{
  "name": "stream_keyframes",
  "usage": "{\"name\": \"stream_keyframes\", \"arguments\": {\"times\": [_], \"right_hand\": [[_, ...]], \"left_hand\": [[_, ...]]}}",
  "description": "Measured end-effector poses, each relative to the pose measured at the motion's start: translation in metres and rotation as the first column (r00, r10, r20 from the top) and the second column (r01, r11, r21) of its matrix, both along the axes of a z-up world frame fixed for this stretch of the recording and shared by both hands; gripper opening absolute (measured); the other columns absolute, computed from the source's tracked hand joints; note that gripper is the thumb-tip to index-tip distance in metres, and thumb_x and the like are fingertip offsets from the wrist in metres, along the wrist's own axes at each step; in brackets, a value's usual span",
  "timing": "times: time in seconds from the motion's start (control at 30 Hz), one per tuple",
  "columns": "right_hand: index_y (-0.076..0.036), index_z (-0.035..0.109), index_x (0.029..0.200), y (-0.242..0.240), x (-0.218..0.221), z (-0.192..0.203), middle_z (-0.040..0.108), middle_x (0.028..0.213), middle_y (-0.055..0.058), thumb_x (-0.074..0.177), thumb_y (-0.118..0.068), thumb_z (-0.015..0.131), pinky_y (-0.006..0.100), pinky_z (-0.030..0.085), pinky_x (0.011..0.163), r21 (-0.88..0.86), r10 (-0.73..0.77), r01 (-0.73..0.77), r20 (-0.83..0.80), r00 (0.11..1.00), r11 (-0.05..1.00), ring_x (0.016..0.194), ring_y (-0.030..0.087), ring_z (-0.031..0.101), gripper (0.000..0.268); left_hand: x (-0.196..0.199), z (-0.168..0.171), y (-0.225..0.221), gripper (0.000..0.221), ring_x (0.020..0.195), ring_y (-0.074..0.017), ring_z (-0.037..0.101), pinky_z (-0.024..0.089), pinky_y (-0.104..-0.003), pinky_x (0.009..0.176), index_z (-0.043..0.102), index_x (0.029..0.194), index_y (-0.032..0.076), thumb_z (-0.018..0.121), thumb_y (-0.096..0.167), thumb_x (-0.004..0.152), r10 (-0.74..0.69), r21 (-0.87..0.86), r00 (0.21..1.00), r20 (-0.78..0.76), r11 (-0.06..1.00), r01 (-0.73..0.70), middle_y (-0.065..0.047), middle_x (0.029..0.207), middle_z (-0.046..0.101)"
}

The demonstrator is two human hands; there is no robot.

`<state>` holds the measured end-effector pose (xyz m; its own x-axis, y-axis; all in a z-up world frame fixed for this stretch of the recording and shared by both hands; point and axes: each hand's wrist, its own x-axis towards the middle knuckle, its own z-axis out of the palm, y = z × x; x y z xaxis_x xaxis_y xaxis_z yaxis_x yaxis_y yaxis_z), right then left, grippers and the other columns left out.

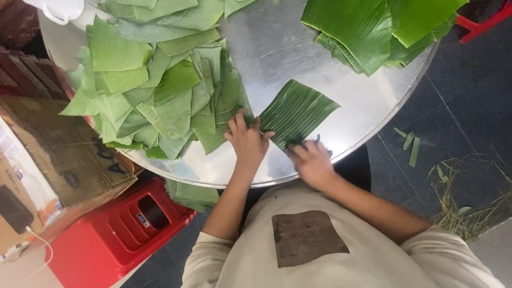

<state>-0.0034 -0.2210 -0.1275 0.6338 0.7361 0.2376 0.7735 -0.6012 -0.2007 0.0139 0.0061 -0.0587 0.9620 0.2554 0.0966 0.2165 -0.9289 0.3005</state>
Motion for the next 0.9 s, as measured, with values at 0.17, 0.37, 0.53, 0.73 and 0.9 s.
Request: {"name": "stream_keyframes", "arguments": {"times": [0.17, 0.37, 0.53, 0.73, 0.9], "right_hand": [[-0.023, 0.072, 0.086, -0.033, 0.060, -0.010, 0.058, 0.097, -0.002, 0.079, -0.026, 0.069, 0.044, 0.039, 0.075, -0.130, -0.179, 0.200, 0.155, 0.972, 0.971, 0.095, 0.030, 0.051, 0.008], [-0.022, 0.073, 0.077, 0.010, 0.014, -0.008, 0.062, 0.100, -0.001, 0.081, -0.023, 0.067, 0.046, 0.041, 0.076, 0.003, -0.018, 0.018, 0.006, 1.000, 1.000, 0.094, 0.030, 0.052, 0.007], [-0.019, 0.075, 0.083, -0.052, 0.114, 0.027, 0.060, 0.094, 0.002, 0.082, -0.021, 0.068, 0.043, 0.041, 0.076, -0.102, -0.321, 0.331, 0.103, 0.942, 0.938, 0.091, 0.029, 0.054, 0.007], [-0.023, 0.083, 0.107, -0.087, 0.114, 0.048, 0.071, 0.110, -0.004, 0.091, -0.017, 0.077, 0.036, 0.047, 0.088, 0.281, -0.459, 0.433, 0.031, 0.888, 0.856, 0.100, 0.024, 0.064, 0.018], [-0.023, 0.080, 0.115, -0.095, 0.064, 0.047, 0.069, 0.113, 0.000, 0.095, -0.014, 0.073, 0.041, 0.047, 0.090, 0.373, -0.514, 0.494, -0.052, 0.856, 0.786, 0.100, 0.027, 0.064, 0.023]], "left_hand": [[-0.002, -0.006, 0.000, 0.062, 0.117, -0.0381, 0.042, 0.032, -0.052, 0.086, 0.077, 0.110, 0.010, 0.091, 0.045, 0.062, 0.019, 0.005, 1.000, -0.003, 1.000, -0.019, -0.014, 0.133, 0.045], [0.002, 0.010, -0.005, 0.062, 0.114, -0.0378, 0.044, 0.034, -0.052, 0.084, 0.076, 0.110, 0.009, 0.092, 0.042, 0.061, 0.025, -0.040, 1.000, 0.003, 0.999, -0.025, -0.012, 0.132, 0.047], [-0.002, 0.008, -0.009, 0.059, 0.110, -0.0363, 0.045, 0.036, -0.050, 0.084, 0.076, 0.111, 0.009, 0.091, 0.039, 0.063, 0.036, -0.046, 0.999, -0.014, 0.998, -0.036, -0.011, 0.129, 0.048], [-0.001, 0.000, -0.028, 0.016, 0.111, -0.0353, 0.052, 0.041, -0.050, 0.080, 0.078, 0.093, 0.016, 0.080, 0.018, 0.076, -0.013, -0.153, 0.990, 0.141, 0.988, 0.035, -0.007, 0.126, 0.056], [0.032, 0.031, -0.060, 0.014, 0.083, -0.0231, 0.076, 0.062, -0.029, 0.064, 0.076, 0.102, 0.012, 0.068, 0.005, 0.093, -0.051, -0.473, 0.832, 0.552, 0.802, 0.363, -0.002, 0.094, 0.076]]}}
